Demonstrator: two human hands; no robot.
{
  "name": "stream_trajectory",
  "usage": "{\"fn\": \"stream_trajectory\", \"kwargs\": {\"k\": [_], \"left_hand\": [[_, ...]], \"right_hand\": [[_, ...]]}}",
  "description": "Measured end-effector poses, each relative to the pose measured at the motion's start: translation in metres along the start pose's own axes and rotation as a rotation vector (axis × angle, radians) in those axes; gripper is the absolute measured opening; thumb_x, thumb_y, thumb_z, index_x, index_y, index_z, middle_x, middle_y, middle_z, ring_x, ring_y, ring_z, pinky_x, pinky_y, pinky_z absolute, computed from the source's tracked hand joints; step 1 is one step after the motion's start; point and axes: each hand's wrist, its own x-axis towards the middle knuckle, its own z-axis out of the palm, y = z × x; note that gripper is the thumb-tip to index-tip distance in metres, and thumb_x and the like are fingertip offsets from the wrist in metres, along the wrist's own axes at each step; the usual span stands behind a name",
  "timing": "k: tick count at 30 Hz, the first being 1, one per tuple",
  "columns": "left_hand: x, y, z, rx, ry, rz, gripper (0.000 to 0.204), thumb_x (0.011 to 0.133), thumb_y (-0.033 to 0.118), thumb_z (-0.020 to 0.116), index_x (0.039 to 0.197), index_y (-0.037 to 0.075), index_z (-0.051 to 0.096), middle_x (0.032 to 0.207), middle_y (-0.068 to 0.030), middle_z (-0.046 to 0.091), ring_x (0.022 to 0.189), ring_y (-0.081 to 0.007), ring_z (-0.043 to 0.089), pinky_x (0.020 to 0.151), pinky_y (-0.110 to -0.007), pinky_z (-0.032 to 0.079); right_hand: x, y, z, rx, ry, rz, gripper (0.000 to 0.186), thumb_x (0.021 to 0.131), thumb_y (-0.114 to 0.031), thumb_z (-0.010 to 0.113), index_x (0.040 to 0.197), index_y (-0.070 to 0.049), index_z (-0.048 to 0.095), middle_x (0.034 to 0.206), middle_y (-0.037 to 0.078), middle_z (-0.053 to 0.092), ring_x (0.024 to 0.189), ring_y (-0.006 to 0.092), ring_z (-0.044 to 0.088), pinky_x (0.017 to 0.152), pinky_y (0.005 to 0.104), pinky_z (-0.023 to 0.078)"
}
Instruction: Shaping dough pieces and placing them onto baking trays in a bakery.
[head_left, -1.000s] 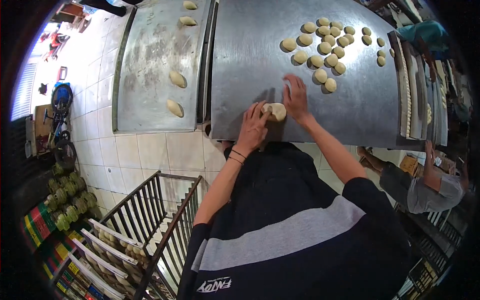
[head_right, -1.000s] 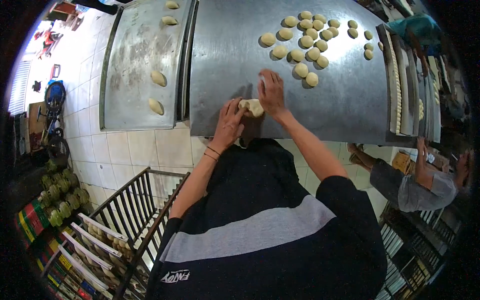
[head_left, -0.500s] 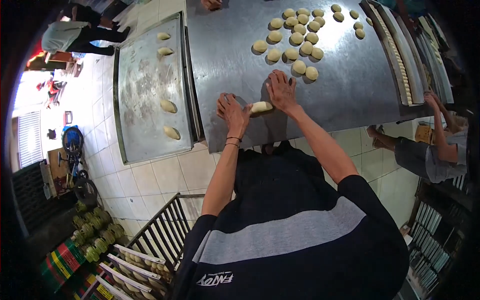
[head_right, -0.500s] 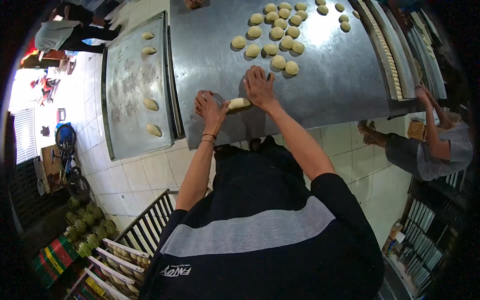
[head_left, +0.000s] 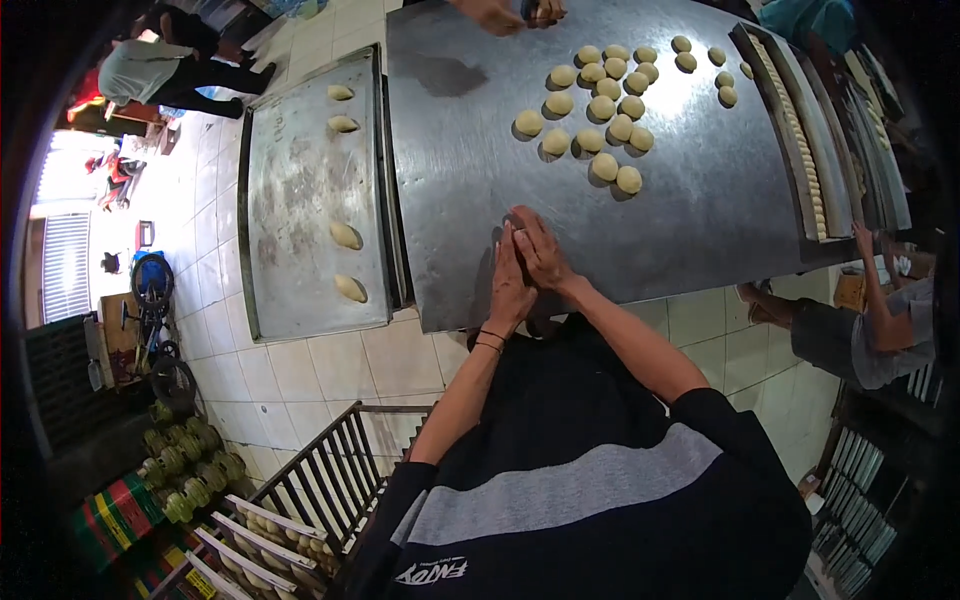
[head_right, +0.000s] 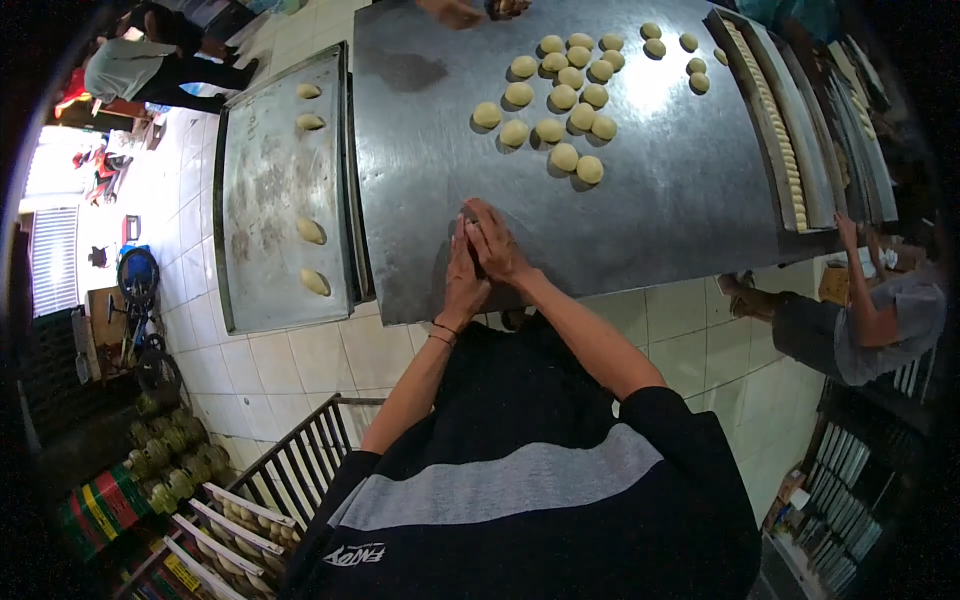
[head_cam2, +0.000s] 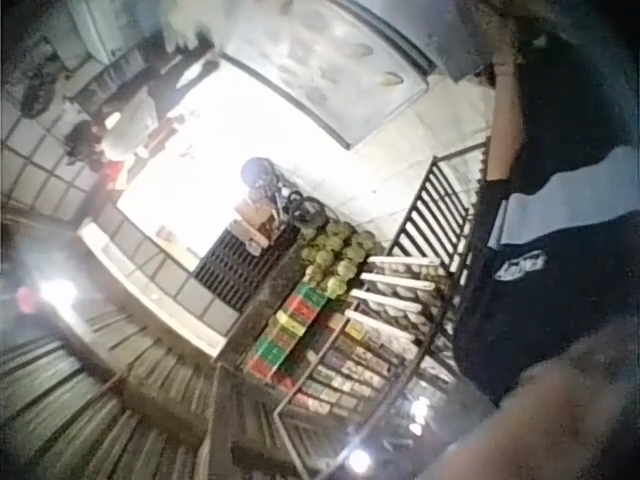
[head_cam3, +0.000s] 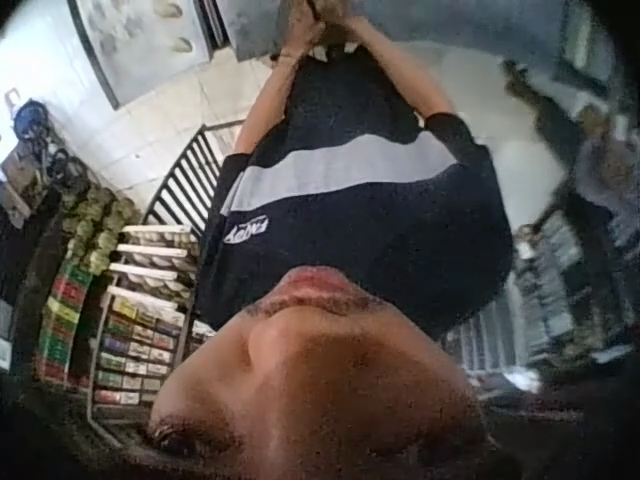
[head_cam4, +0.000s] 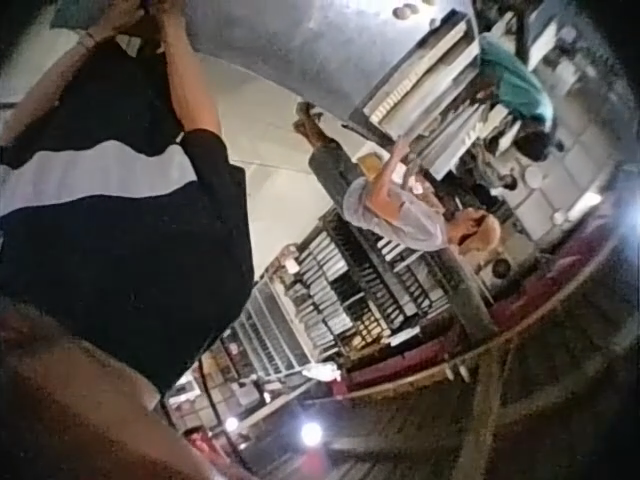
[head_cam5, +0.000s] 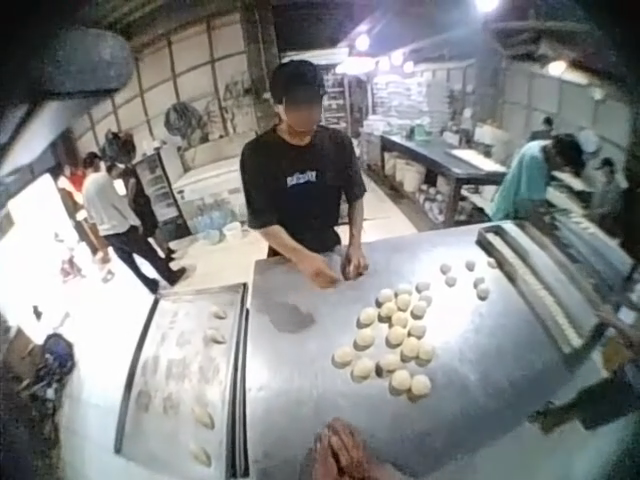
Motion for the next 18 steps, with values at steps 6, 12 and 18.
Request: {"fn": "stream_trajectory", "kwargs": {"k": [6, 12, 18], "left_hand": [[-0.011, -0.012, 0.004, -0.26, 0.113, -0.133, 0.087, 0.081, -0.009, 0.055, 0.161, 0.01, 0.026, 0.161, -0.0195, 0.035, 0.148, -0.0388, 0.035, 0.122, -0.046, 0.032], [-0.021, -0.012, -0.019, -0.137, -0.091, -0.048, 0.069, 0.086, -0.009, 0.053, 0.153, 0.004, 0.04, 0.139, -0.0198, 0.058, 0.129, -0.036, 0.058, 0.109, -0.042, 0.046], [-0.001, -0.017, -0.061, -0.499, 0.074, -0.08, 0.063, 0.09, -0.007, 0.057, 0.15, 0.006, 0.045, 0.141, -0.0168, 0.059, 0.133, -0.0329, 0.057, 0.109, -0.042, 0.048]], "right_hand": [[-0.008, 0.01, -0.018, 0.008, -0.137, 0.065, 0.039, 0.111, -0.028, 0.043, 0.141, -0.005, 0.054, 0.126, 0.022, 0.061, 0.111, 0.0406, 0.06, 0.094, 0.0461, 0.048], [-0.008, -0.005, -0.043, 0.009, -0.523, 0.179, 0.04, 0.11, -0.031, 0.047, 0.138, -0.005, 0.056, 0.121, 0.019, 0.065, 0.107, 0.0395, 0.062, 0.093, 0.0437, 0.05], [0.003, -0.02, -0.054, -0.111, -0.372, -0.044, 0.03, 0.103, -0.017, 0.061, 0.13, -0.007, 0.061, 0.113, 0.014, 0.067, 0.107, 0.0321, 0.063, 0.094, 0.0418, 0.048]]}}
